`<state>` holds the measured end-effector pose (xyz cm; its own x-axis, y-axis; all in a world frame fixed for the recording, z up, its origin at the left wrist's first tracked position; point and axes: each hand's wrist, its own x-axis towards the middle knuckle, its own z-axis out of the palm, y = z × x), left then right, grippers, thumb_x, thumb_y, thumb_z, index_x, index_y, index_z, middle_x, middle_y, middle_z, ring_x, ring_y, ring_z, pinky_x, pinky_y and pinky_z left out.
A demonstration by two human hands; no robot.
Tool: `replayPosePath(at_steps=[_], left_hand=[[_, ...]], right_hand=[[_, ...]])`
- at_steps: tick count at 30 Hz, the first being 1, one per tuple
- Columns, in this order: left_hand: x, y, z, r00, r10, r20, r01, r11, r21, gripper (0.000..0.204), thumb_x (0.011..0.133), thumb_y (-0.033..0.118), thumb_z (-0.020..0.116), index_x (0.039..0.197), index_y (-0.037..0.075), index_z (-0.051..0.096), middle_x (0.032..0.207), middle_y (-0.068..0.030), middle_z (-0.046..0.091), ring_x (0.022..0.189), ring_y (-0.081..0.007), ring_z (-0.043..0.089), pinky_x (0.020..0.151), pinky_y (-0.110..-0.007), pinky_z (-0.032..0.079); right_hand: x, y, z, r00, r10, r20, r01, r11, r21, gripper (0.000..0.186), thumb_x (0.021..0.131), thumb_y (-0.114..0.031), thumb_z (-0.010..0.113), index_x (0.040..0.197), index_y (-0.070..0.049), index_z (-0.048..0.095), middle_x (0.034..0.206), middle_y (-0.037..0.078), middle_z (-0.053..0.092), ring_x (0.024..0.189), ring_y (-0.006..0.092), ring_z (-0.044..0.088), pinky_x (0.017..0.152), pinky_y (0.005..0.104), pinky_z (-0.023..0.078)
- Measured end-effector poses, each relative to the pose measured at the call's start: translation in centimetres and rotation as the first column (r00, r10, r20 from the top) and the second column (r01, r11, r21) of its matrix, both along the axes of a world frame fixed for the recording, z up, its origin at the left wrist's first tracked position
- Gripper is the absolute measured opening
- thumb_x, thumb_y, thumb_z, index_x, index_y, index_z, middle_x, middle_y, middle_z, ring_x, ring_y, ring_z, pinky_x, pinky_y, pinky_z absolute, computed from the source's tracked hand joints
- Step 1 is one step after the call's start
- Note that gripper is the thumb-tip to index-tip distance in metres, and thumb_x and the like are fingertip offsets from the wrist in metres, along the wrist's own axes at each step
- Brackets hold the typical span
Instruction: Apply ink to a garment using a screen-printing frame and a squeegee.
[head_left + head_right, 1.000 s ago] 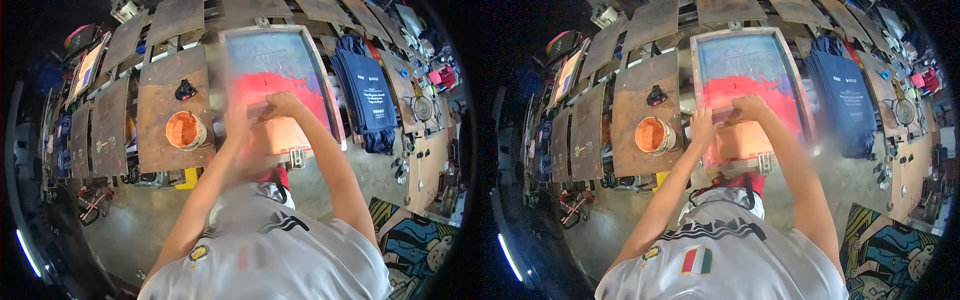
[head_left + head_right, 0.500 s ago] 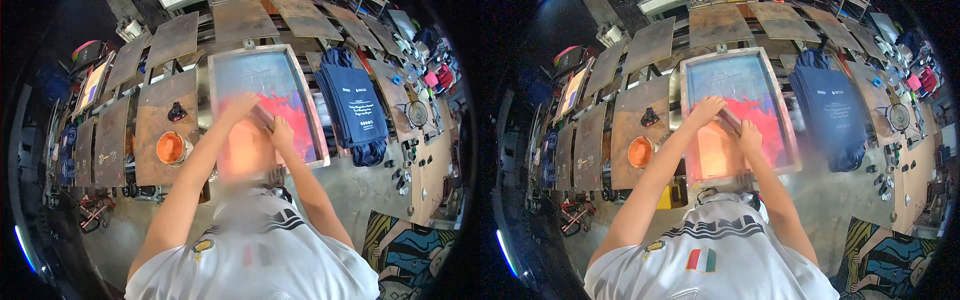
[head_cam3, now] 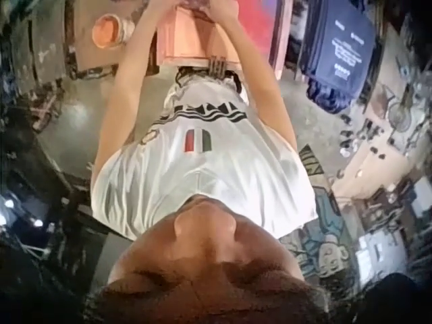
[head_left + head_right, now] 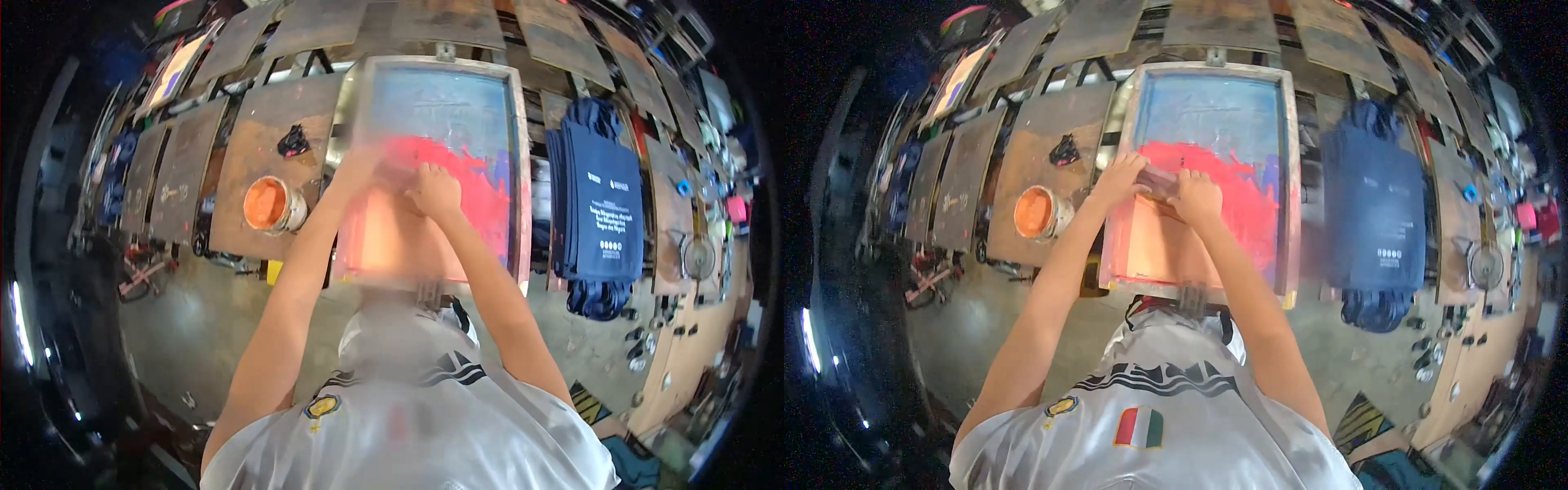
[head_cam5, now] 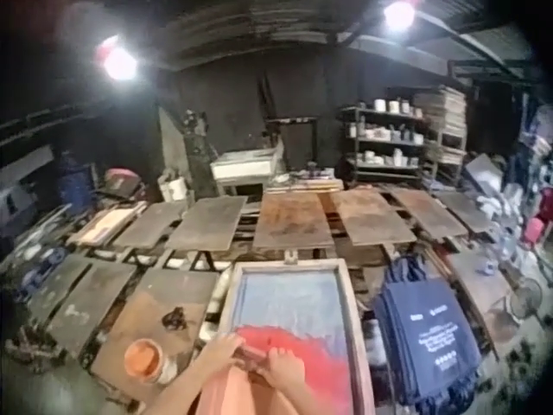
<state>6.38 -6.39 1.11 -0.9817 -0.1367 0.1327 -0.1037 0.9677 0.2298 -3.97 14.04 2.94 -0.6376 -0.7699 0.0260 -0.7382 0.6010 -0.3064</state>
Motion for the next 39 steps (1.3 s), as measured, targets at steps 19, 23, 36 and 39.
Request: replayPosePath(at_steps=[19, 23, 36, 39], left_hand=[[4.4, 5.0, 1.1, 0.906, 0.408, -0.108, -0.419, 0.903, -0.101, 0.059, 0.067, 0.033, 0.084, 0.115, 0.013, 0.055, 0.113, -0.0055, 0.056, 0.113, -0.0266, 0.052, 0.093, -0.042, 0.044], [-0.3, 3.0, 1.9, 0.973, 0.084, -0.215, -0.143, 0.951, -0.275, 0.04, 0.066, 0.02, 0.082, 0.098, 0.014, 0.059, 0.101, -0.0044, 0.06, 0.107, -0.0264, 0.056, 0.097, -0.045, 0.044], [4.0, 2.7, 0.7, 0.921, 0.388, -0.034, -0.378, 0.911, 0.164, 0.059, 0.071, 0.032, 0.079, 0.118, 0.009, 0.052, 0.117, -0.0122, 0.055, 0.11, -0.0347, 0.055, 0.088, -0.047, 0.046], [6.7, 4.4, 0.1, 0.854, 0.52, 0.027, -0.52, 0.85, 0.087, 0.059, 0.072, 0.034, 0.079, 0.117, 0.008, 0.053, 0.113, -0.0113, 0.055, 0.106, -0.0344, 0.056, 0.086, -0.047, 0.047]], right_hand=[[-1.8, -0.6, -1.0, 0.904, 0.421, -0.07, -0.426, 0.894, -0.137, 0.052, 0.07, -0.04, 0.08, 0.105, -0.008, 0.059, 0.102, 0.012, 0.065, 0.099, 0.0329, 0.064, 0.078, 0.0465, 0.053], [-0.5, 0.9, -1.6, 0.995, 0.074, -0.069, -0.089, 0.967, -0.24, 0.047, 0.072, -0.037, 0.08, 0.1, -0.008, 0.057, 0.099, 0.012, 0.065, 0.097, 0.0329, 0.064, 0.075, 0.0465, 0.054], [-1.6, -2.9, 1.2, 0.938, 0.346, 0.028, -0.347, 0.933, 0.099, 0.052, 0.069, -0.041, 0.081, 0.102, -0.008, 0.057, 0.105, 0.012, 0.066, 0.102, 0.03, 0.064, 0.079, 0.047, 0.054], [-1.9, -4.0, 0.6, 0.841, 0.533, -0.089, -0.53, 0.846, 0.055, 0.053, 0.067, -0.041, 0.081, 0.102, -0.009, 0.058, 0.103, 0.011, 0.067, 0.101, 0.0301, 0.065, 0.082, 0.048, 0.051]])
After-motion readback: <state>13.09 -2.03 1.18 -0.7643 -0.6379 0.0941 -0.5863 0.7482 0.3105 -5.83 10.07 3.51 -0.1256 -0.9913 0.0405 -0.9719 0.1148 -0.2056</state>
